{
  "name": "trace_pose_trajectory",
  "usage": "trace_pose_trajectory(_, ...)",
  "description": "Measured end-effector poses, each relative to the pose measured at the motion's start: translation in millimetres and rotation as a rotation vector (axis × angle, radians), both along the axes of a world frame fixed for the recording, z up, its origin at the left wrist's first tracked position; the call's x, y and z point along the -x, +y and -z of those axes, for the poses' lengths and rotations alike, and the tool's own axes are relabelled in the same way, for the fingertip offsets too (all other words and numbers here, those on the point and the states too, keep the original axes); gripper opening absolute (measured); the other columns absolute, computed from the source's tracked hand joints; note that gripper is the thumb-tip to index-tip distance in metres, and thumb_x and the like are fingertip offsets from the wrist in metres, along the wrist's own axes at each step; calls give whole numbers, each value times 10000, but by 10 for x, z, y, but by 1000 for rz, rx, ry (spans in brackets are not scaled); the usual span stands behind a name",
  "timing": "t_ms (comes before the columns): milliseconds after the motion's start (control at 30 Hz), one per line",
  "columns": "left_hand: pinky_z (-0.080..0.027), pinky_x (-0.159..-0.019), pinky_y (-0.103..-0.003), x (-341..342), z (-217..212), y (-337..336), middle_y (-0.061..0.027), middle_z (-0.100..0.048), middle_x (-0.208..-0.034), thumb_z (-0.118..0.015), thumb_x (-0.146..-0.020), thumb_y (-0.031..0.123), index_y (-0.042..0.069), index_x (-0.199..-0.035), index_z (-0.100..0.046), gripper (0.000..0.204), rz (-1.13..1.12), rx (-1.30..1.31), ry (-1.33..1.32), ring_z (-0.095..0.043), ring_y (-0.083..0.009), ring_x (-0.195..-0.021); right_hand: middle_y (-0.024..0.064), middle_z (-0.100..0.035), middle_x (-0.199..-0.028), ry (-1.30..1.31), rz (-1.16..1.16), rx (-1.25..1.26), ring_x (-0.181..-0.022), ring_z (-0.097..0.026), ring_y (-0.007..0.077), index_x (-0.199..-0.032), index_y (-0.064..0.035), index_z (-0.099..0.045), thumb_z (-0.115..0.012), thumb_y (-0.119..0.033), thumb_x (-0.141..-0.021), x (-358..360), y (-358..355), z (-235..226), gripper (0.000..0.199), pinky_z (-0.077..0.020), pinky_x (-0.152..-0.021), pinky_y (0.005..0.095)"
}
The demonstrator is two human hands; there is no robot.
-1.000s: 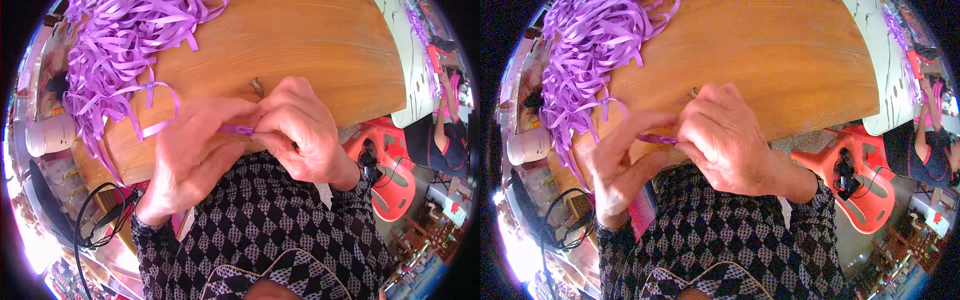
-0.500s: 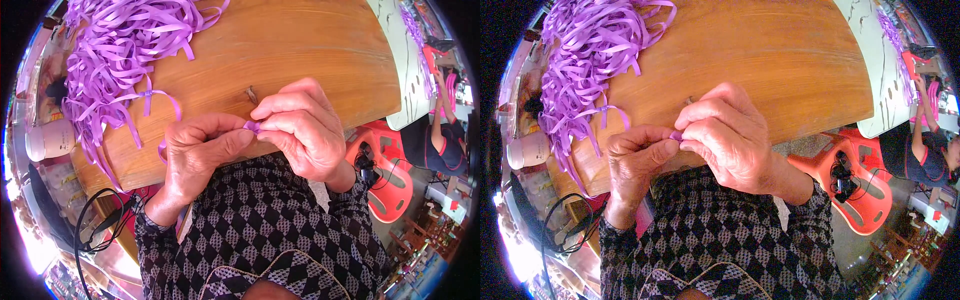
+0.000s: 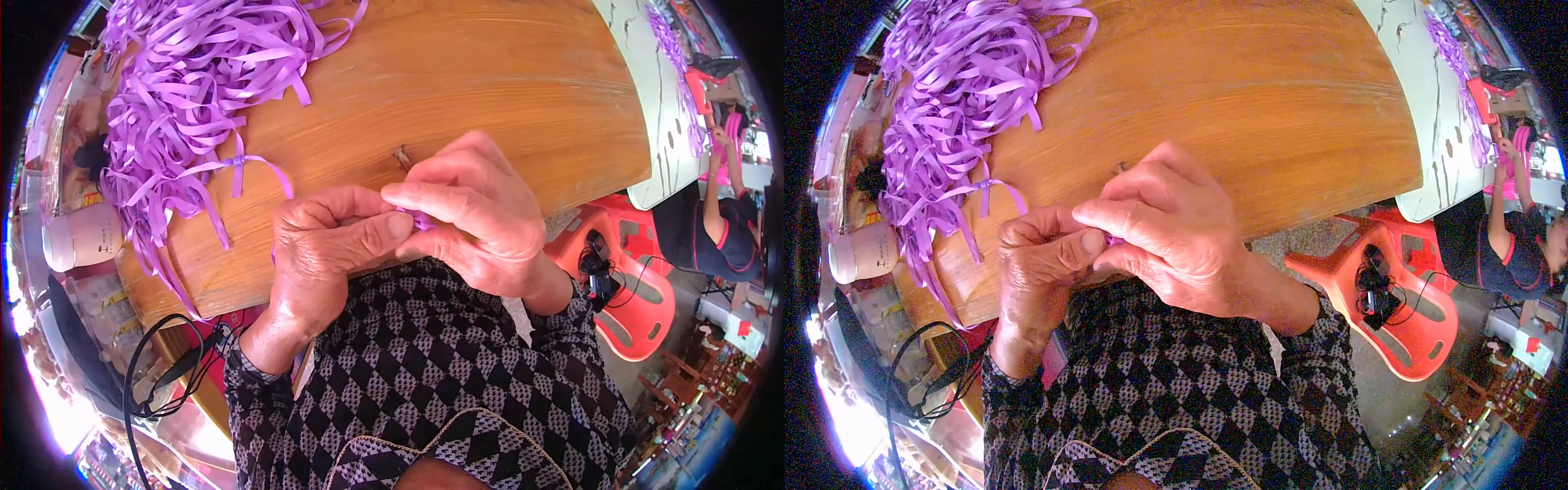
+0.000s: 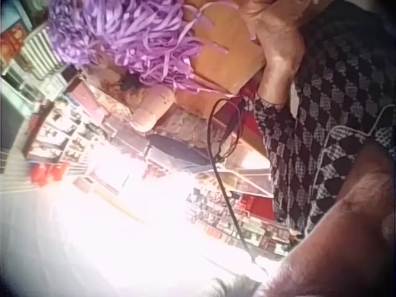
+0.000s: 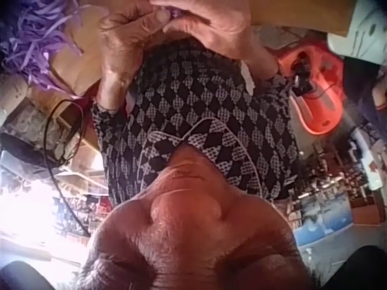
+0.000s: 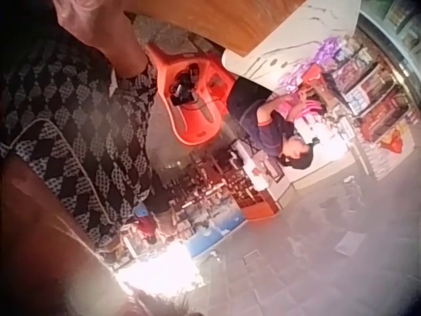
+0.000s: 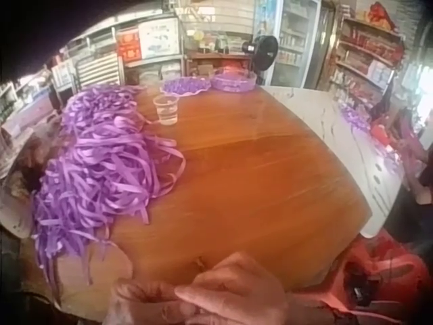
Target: The person pulls a purple ribbon from a pile and ties a series of knots along its length by hand before setting it aside and starting another.
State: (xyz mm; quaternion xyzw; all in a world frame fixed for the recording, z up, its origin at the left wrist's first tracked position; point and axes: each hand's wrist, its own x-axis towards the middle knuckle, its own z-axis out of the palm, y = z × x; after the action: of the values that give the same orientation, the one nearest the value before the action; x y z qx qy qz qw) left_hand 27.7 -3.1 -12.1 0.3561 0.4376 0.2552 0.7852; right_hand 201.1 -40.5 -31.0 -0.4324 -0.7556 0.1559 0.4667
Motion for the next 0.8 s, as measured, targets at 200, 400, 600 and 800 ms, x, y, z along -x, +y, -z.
trace_pose_trajectory(200, -513, -613, -215, 16, 28, -19, -94, -659, -789, -666, -787, 46, -47, -882, -635, 137, -24, -20, -39, -624, -122, -667, 59, -594, -823, -2, 43, -84, -711, -515, 211, -979, -33, -656, -751, -169, -574, -8, -2, 17, 438, -419, -603, 302)
trace_pose_trajectory(400, -491, -636, -196, 44, -18, 29, -82, -659, -798, -671, -792, 74, -46, -897, -639, 163, 95, 91, -97, -614, -102, -693, 72, -594, -775, 43, 5, -80, -658, -518, 216, -887, -11, -651, -756, -64, -590, -24, 12, 17, 320, -412, -546, 294)
trace_pose_trajectory(600, -445, -607, -179, 156, -18, 48, -40, -641, -769, -677, -797, 102, -39, -885, -637, 171, 96, -26, 22, -562, -62, -663, 83, -587, -726, 121, -23, 34, -627, -520, 214, -774, -9, -619, -727, 33, -600, -61, -27, 28, 209, -403, -534, 296)
trace_pose_trajectory(800, -435, -606, -194, 195, -115, 54, -22, -630, -782, -668, -804, 103, -29, -901, -613, 173, 248, -381, 347, -551, -70, -674, 86, -587, -724, 116, -35, 31, -631, -524, 221, -776, -7, -622, -726, 32, -597, -54, -38, 43, 211, -405, -537, 298)
